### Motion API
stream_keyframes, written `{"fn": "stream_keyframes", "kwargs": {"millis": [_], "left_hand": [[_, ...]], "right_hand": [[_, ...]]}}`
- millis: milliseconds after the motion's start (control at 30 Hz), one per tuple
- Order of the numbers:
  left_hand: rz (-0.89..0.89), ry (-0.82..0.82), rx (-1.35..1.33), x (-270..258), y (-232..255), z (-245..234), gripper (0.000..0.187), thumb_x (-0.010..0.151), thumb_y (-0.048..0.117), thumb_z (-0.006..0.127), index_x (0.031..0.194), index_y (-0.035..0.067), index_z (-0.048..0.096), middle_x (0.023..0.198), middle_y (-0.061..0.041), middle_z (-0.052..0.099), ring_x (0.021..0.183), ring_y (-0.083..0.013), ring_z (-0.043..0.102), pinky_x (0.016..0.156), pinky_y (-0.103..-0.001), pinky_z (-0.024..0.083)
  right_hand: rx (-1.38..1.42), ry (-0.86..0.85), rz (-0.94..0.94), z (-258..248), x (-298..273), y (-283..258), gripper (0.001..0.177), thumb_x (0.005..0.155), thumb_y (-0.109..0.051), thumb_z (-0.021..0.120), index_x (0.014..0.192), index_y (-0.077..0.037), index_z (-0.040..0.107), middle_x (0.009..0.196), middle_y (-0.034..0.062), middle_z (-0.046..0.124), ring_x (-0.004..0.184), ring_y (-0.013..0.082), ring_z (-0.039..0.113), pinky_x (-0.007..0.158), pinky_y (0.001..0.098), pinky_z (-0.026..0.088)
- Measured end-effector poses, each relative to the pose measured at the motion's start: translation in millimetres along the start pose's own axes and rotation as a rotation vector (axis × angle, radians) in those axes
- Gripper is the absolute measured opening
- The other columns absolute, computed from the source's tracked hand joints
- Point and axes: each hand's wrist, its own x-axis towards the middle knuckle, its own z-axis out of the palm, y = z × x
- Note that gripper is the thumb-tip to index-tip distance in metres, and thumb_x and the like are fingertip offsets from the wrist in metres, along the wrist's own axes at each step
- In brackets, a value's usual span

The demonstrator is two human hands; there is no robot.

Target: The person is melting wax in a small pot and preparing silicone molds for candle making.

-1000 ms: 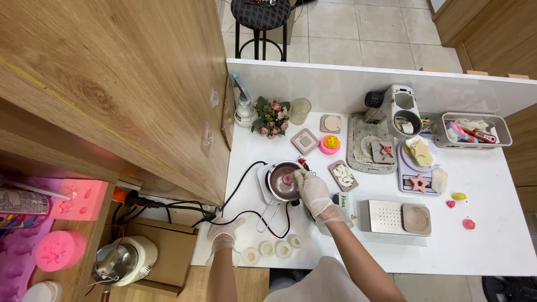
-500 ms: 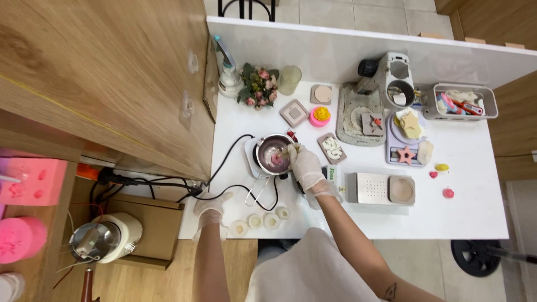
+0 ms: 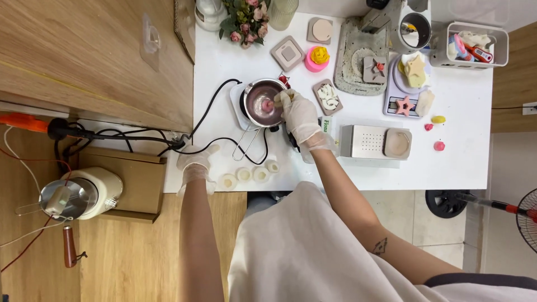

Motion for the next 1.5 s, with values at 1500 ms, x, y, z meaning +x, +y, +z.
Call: {"fn": "stream_keyframes", "kwargs": {"millis": [1500], "left_hand": [[-0.004, 0.015, -0.043, 11, -7, 11, 0.089, 0.058, 0.082, 0.083, 0.111, 0.011, 0.077, 0.114, -0.008, 0.077, 0.106, -0.0240, 0.073, 0.086, -0.035, 0.057]], "right_hand": [[-0.030, -0.089, -0.165, 18, -3, 0, 0.027, 0.105, -0.030, 0.054, 0.110, -0.013, 0.074, 0.084, 0.0065, 0.076, 0.067, 0.0153, 0.072, 0.068, 0.0306, 0.058]]}}
